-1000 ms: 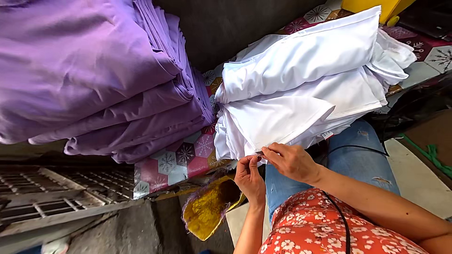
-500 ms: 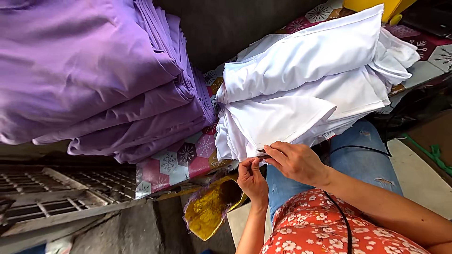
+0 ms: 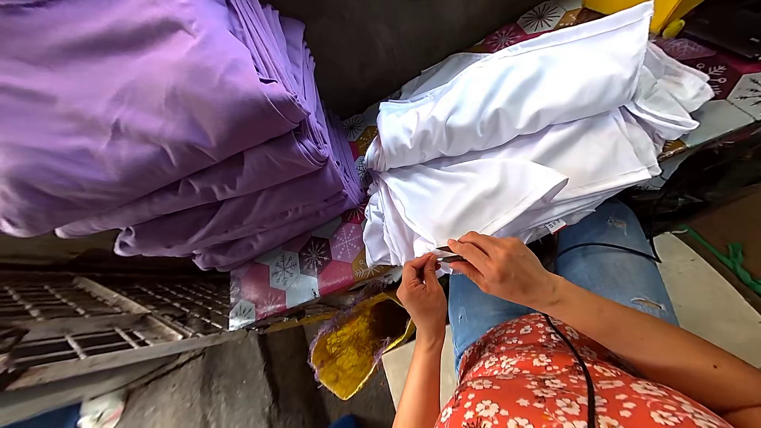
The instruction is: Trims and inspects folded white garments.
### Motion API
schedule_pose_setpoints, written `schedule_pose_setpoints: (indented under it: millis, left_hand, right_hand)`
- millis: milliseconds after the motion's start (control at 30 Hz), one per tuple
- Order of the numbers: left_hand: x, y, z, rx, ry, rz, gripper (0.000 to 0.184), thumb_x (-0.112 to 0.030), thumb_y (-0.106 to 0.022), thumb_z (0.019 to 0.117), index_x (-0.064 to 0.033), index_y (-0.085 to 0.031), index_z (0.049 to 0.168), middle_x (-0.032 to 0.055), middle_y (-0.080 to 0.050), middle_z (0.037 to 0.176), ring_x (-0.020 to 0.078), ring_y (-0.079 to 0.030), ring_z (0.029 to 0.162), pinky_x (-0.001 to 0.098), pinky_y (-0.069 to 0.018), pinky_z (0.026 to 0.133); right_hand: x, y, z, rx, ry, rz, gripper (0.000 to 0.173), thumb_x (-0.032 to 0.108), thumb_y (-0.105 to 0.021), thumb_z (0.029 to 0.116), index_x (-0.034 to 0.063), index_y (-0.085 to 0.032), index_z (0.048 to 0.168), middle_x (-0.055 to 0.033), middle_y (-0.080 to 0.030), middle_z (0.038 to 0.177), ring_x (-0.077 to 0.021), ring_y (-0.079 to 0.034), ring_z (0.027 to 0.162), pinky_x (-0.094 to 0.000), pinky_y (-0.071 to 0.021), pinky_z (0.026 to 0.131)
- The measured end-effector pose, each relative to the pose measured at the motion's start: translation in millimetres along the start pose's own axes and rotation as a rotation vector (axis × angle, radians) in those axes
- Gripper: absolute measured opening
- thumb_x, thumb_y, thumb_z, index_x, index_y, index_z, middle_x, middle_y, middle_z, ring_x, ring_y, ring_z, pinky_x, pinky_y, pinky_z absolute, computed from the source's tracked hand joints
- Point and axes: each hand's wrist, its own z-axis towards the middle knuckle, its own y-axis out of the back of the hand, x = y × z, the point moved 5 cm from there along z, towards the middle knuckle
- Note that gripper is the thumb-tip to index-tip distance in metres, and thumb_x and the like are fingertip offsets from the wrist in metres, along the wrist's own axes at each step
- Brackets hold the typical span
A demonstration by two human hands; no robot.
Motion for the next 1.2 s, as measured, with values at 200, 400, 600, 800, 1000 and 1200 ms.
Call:
schedule_pose_setpoints:
  millis: [200,400,600,800,1000,1200]
  left_hand:
    - [-1.4,-2.8,-3.8,0.089,-0.015,0.163,0.018,-0.001,-0.047,0.1026,0.0099,-0.060,0.098,0.0060,-0.065,0.081,-0.0017,-0.064,0.076,0.0128,-0.0530,0.074]
    - [-9.0,-3.4,-6.9,0.040,-0.043,0.090,0.021,-0.003,-0.041,0.1054,0.0112,-0.055,0.101,0.0029,-0.060,0.082,-0.0050,-0.061,0.078,0.0115,-0.0507,0.077]
    - [-10.3,-6.0,-7.9,0.031,-0.089,0.096,0.019,-0.002,-0.043,0.1039,0.0099,-0.056,0.097,0.0034,-0.062,0.083,-0.0049,-0.062,0.081,0.0112,-0.0511,0.079]
    - [-11.8,-7.0,-6.7,0.035,-0.107,0.099,0.017,0.000,-0.045,0.1022,0.0102,-0.058,0.097,0.0036,-0.064,0.083,-0.0052,-0.062,0.080,0.0107,-0.0511,0.078]
    - [-11.5,-3.1,1.3,0.045,-0.088,0.019,0.014,0.001,-0.049,0.1009,0.0103,-0.058,0.098,0.0019,-0.066,0.083,-0.0047,-0.064,0.078,0.0128,-0.0541,0.076]
    - [6.0,-5.6,29.1,0.026,-0.301,0.082,0.013,0.000,-0.062,0.0955,0.0111,-0.069,0.092,0.0095,-0.073,0.082,0.0026,-0.070,0.074,0.0164,-0.0575,0.072]
  right_hand:
    - [-2.4,-3.2,-2.2,0.035,-0.020,0.022,0.031,0.024,-0.057,0.1024,-0.0011,-0.073,0.109,-0.0143,-0.072,0.090,-0.0254,-0.070,0.067,-0.0339,-0.0543,0.053]
    - [3.0,-5.8,-0.5,0.040,-0.007,0.000,0.031,0.024,-0.056,0.1035,-0.0014,-0.073,0.109,-0.0140,-0.072,0.089,-0.0251,-0.069,0.067,-0.0337,-0.0541,0.053]
    - [6.0,-6.0,2.9,0.000,0.004,-0.098,0.030,0.021,-0.055,0.1041,-0.0012,-0.073,0.111,-0.0141,-0.071,0.089,-0.0257,-0.066,0.064,-0.0332,-0.0515,0.050]
    - [8.8,-5.0,1.0,-0.053,0.051,-0.079,0.022,0.010,-0.055,0.1023,-0.0018,-0.074,0.105,-0.0138,-0.070,0.083,-0.0241,-0.064,0.060,-0.0316,-0.0494,0.049]
    - [-22.7,-24.0,4.4,0.036,-0.095,0.225,0.034,0.028,-0.075,0.0881,0.0015,-0.073,0.109,-0.0148,-0.073,0.107,-0.0246,-0.071,0.068,-0.0393,-0.0542,0.050]
    - [-48.2,-28.3,26.6,0.384,-0.323,0.546,0.024,0.023,-0.064,0.0984,0.0009,-0.073,0.096,-0.0099,-0.069,0.090,-0.0200,-0.064,0.080,-0.0416,-0.0505,0.070]
